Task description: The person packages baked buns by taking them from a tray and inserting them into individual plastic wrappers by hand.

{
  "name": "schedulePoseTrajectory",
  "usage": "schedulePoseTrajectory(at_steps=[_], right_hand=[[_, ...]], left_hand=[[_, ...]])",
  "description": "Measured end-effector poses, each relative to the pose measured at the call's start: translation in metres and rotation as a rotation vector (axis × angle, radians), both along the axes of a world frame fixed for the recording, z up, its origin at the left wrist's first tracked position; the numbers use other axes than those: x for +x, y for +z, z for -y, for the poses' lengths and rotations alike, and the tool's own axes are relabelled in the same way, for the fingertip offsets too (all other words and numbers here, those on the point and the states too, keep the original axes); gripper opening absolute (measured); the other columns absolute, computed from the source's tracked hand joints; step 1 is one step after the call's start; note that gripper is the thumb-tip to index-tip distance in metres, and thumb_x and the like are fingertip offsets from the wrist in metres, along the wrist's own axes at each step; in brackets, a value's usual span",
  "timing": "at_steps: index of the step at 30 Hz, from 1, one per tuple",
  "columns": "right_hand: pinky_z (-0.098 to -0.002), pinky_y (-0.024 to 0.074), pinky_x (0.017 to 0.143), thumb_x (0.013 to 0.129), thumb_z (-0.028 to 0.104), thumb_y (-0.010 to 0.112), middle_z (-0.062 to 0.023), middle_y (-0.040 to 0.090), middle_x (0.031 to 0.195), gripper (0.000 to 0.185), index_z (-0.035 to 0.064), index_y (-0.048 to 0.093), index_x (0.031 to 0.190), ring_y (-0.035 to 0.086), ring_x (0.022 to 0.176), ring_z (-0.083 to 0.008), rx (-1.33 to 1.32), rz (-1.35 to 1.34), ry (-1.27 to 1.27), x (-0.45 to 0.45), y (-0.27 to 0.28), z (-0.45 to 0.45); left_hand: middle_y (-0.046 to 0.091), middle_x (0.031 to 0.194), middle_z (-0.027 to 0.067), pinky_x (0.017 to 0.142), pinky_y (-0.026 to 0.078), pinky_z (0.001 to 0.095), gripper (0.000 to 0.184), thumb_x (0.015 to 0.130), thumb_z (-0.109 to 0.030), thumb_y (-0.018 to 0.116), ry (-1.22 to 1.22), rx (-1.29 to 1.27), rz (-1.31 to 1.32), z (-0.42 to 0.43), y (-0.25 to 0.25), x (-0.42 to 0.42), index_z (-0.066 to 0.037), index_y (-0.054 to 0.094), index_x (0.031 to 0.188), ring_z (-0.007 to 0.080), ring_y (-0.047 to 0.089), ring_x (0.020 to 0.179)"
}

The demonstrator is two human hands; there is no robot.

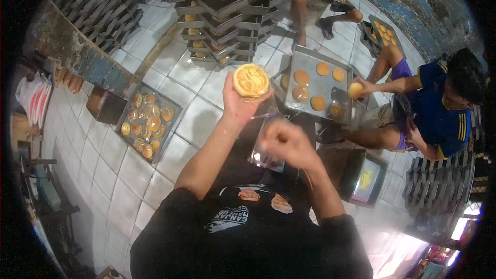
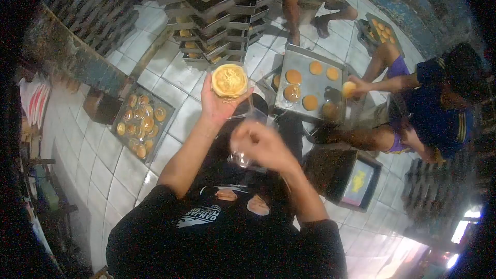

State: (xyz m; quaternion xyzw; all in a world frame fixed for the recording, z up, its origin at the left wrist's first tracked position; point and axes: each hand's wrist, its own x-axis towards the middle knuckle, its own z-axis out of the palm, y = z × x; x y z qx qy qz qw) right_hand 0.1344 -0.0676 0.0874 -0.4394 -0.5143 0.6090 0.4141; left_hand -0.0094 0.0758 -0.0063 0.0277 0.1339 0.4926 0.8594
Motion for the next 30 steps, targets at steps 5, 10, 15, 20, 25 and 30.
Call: schedulePoseTrajectory(at_steps=[5,10,15,20,25,30], right_hand=[[-0.0227,0.0457,0.057,0.093,0.004,0.072,-0.003,0.067,0.097,0.013,0.0043,0.059,0.09,0.056,0.067,-0.0062,0.377,0.407,-0.172,-0.006,-0.026,-0.028],[-0.0234,0.0468,0.056,0.096,0.008,0.068,-0.007,0.066,0.098,0.016,0.0083,0.056,0.085,0.057,0.069,-0.0065,-0.051,-0.301,0.675,0.008,0.002,0.008],[-0.0331,0.0544,0.066,0.094,0.013,0.072,-0.0085,0.073,0.093,0.028,0.0031,0.056,0.114,0.069,0.078,-0.0157,0.147,0.306,-0.109,0.013,-0.021,-0.019],[-0.0324,0.0519,0.063,0.094,0.009,0.071,-0.0102,0.072,0.1,0.026,0.0021,0.053,0.112,0.068,0.078,-0.0156,0.341,0.575,-0.143,0.004,-0.038,-0.033],[-0.0304,0.0507,0.059,0.091,0.003,0.072,-0.011,0.071,0.095,0.021,0.0003,0.054,0.103,0.067,0.072,-0.0164,0.437,0.475,0.105,0.009,-0.03,-0.026],[-0.0268,0.054,0.078,0.09,0.002,0.073,-0.0035,0.07,0.104,0.025,0.0029,0.062,0.113,0.066,0.092,-0.0093,-0.006,0.066,0.055,0.032,-0.025,0.008]], left_hand=[[0.058,0.143,0.0182,0.114,0.04,0.0653,0.076,0.104,-0.067,0.031,-0.016,-0.104,-0.09,0.013,-0.004,0.021,-0.008,0.05,0.147,0.0375,0.054,0.133],[0.059,0.141,0.0175,0.11,0.045,0.0628,0.075,0.106,-0.066,0.028,0.02,-0.096,-0.158,0.0,-0.018,0.016,-0.006,0.052,0.143,0.0374,0.057,0.129],[0.061,0.139,0.0189,0.107,0.048,0.061,0.076,0.106,-0.065,0.025,0.079,-0.102,-0.158,0.004,-0.003,0.006,-0.004,0.052,0.143,0.038,0.058,0.129],[0.065,0.13,0.0202,0.099,0.058,0.0514,0.077,0.106,-0.066,0.027,-0.049,-0.042,-0.199,0.017,0.002,0.023,-0.002,0.054,0.139,0.0374,0.065,0.117],[0.066,0.127,0.0131,0.091,0.057,0.0503,0.071,0.107,-0.065,0.027,0.026,-0.138,-0.3,0.011,-0.003,0.037,-0.008,0.058,0.134,0.0316,0.067,0.11],[0.062,0.135,0.0191,0.103,0.051,0.059,0.073,0.107,-0.064,0.024,0.076,-0.097,-0.226,-0.004,-0.016,0.005,-0.006,0.053,0.141,0.0378,0.06,0.127]])
